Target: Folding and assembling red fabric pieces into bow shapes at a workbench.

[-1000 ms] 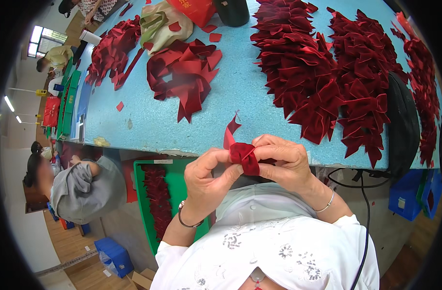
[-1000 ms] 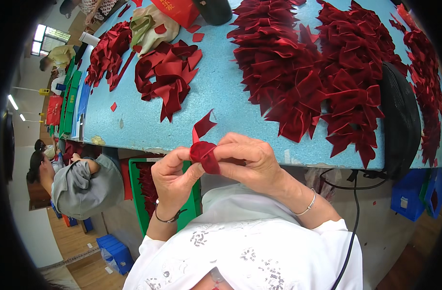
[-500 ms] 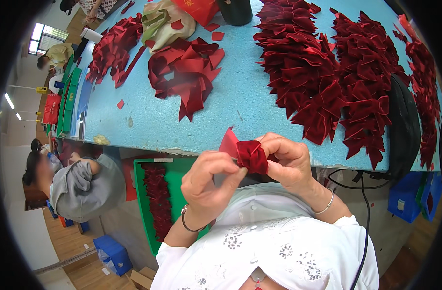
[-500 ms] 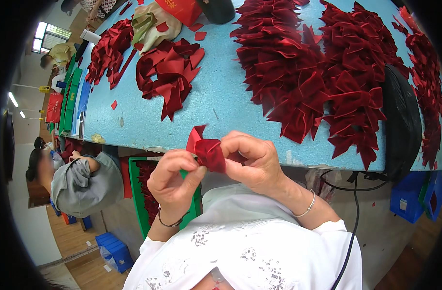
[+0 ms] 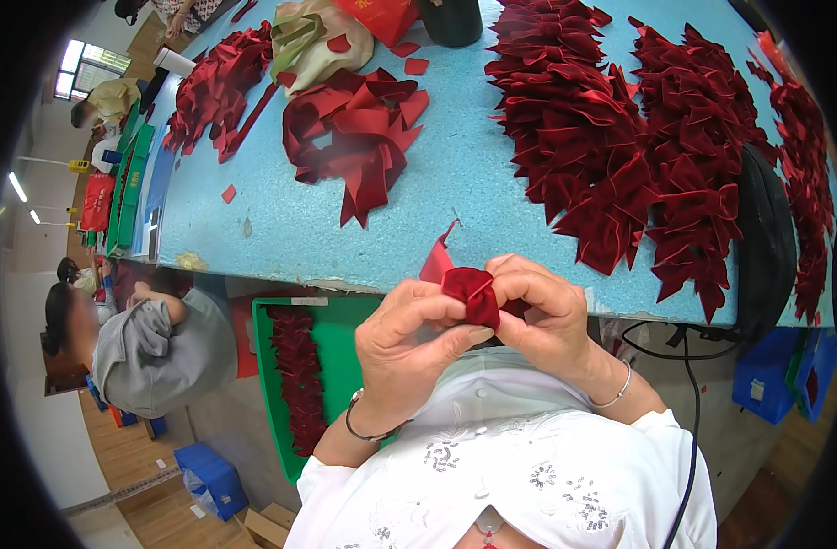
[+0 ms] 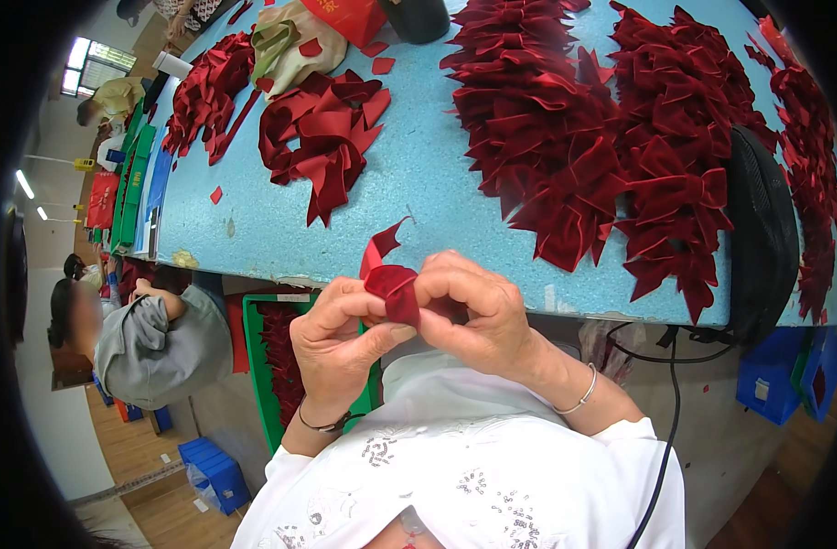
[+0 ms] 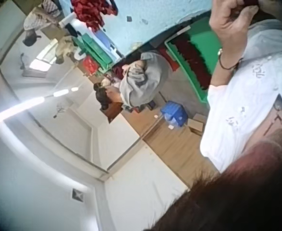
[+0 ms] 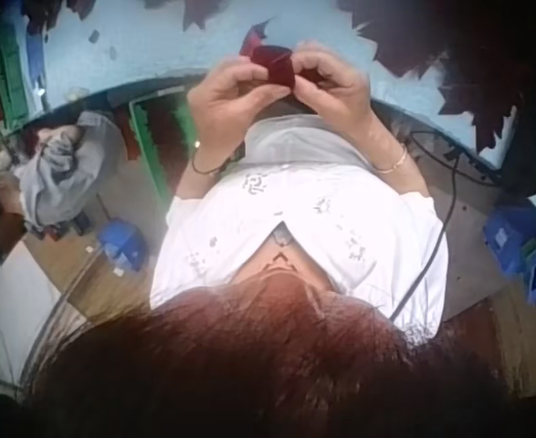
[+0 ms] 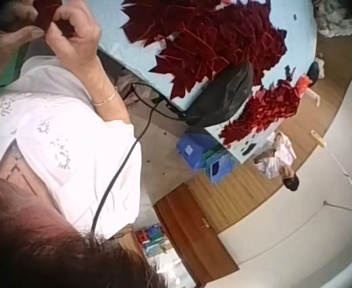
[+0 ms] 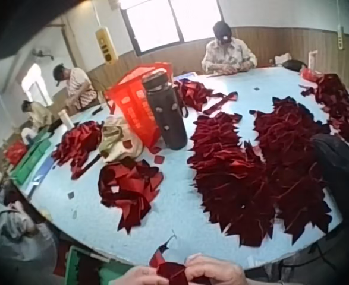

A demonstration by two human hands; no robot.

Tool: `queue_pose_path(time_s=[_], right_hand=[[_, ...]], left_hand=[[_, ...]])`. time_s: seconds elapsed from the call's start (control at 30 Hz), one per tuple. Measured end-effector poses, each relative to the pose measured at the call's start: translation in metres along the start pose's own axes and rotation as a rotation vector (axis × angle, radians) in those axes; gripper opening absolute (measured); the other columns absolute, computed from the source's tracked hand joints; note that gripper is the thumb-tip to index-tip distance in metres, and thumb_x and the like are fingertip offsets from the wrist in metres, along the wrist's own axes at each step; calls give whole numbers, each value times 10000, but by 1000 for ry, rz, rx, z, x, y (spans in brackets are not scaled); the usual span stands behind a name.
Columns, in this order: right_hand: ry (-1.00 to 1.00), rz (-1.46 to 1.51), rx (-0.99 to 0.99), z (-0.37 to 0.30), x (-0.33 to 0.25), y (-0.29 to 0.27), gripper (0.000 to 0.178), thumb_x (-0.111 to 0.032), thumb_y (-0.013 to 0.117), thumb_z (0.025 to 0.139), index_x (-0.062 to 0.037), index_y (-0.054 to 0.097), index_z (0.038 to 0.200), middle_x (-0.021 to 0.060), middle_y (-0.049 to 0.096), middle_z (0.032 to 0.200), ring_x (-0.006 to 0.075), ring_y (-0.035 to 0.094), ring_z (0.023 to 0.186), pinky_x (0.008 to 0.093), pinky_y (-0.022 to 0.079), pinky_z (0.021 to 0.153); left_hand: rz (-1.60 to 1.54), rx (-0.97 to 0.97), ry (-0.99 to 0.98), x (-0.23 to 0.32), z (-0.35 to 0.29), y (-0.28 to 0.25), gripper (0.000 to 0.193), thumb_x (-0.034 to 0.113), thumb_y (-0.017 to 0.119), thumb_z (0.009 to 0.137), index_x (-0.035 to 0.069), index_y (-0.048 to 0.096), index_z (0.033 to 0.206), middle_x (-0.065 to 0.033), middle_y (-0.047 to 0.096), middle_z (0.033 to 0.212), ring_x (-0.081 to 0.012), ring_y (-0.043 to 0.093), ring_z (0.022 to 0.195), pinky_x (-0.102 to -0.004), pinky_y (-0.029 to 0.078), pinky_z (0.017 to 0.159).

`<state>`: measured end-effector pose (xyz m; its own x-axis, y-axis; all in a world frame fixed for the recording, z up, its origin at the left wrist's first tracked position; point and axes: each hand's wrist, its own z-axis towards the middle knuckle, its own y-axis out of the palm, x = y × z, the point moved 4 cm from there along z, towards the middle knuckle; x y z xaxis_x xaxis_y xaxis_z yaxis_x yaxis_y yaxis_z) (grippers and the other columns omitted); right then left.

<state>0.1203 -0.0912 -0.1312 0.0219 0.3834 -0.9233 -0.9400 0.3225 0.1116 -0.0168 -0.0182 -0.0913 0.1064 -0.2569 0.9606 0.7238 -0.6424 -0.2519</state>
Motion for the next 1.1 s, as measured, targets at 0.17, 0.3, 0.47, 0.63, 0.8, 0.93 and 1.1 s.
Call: queue_pose_path(time_s=[0.17, 0.3, 0.47, 0.63, 0.8, 0.93, 1.1], right_hand=[[-15, 62, -29, 3, -2, 2, 82, 11, 645, 760, 32, 582, 808, 89, 596, 833, 190, 524, 778, 317, 436, 738], [5, 114, -65, 2, 0, 1, 77, 0, 631, 771, 29, 569, 807, 88, 583, 839, 195, 513, 785, 324, 429, 744], [25, 242, -84, 3, 1, 0, 82, -35, 610, 789, 25, 554, 792, 84, 569, 838, 194, 501, 811, 350, 409, 800], [147, 398, -74, 2, 2, -1, 99, -62, 592, 803, 20, 543, 775, 79, 561, 830, 192, 490, 823, 375, 385, 869], [147, 404, -90, 1, 4, -1, 94, -60, 579, 809, 32, 559, 796, 94, 573, 835, 196, 506, 822, 374, 403, 867], [81, 246, -70, 3, -4, -3, 87, -18, 611, 776, 48, 587, 828, 109, 593, 844, 199, 528, 812, 368, 426, 840], [-17, 11, -64, 2, -10, 0, 152, 56, 655, 705, 56, 613, 852, 108, 612, 850, 203, 547, 798, 358, 437, 798]], left_hand=[[-113, -19, -19, -6, 0, -4, 212, -50, 755, 680, -30, 640, 857, -62, 585, 923, -127, 570, 838, -245, 464, 748], [-198, -31, -21, -6, 1, -6, 203, -40, 753, 691, -27, 637, 857, -66, 582, 930, -134, 576, 853, -257, 467, 776], [-176, -36, 24, -8, 1, -6, 217, -21, 753, 702, -25, 635, 884, -84, 584, 970, -152, 583, 883, -278, 470, 807], [-210, -23, 6, -9, 0, -6, 202, -19, 750, 709, -22, 625, 867, -120, 598, 1025, -169, 588, 905, -290, 472, 818], [-364, 5, -2, -8, 1, -4, 178, -33, 742, 712, -22, 608, 828, -139, 616, 1020, -167, 595, 894, -288, 474, 810], [-398, 49, -46, -4, 3, -5, 169, -40, 735, 717, -19, 593, 805, -142, 632, 984, -161, 601, 864, -279, 476, 788], [-393, 80, -37, -3, 0, -5, 167, -32, 732, 726, -21, 593, 819, -134, 635, 956, -152, 601, 838, -270, 476, 764]])
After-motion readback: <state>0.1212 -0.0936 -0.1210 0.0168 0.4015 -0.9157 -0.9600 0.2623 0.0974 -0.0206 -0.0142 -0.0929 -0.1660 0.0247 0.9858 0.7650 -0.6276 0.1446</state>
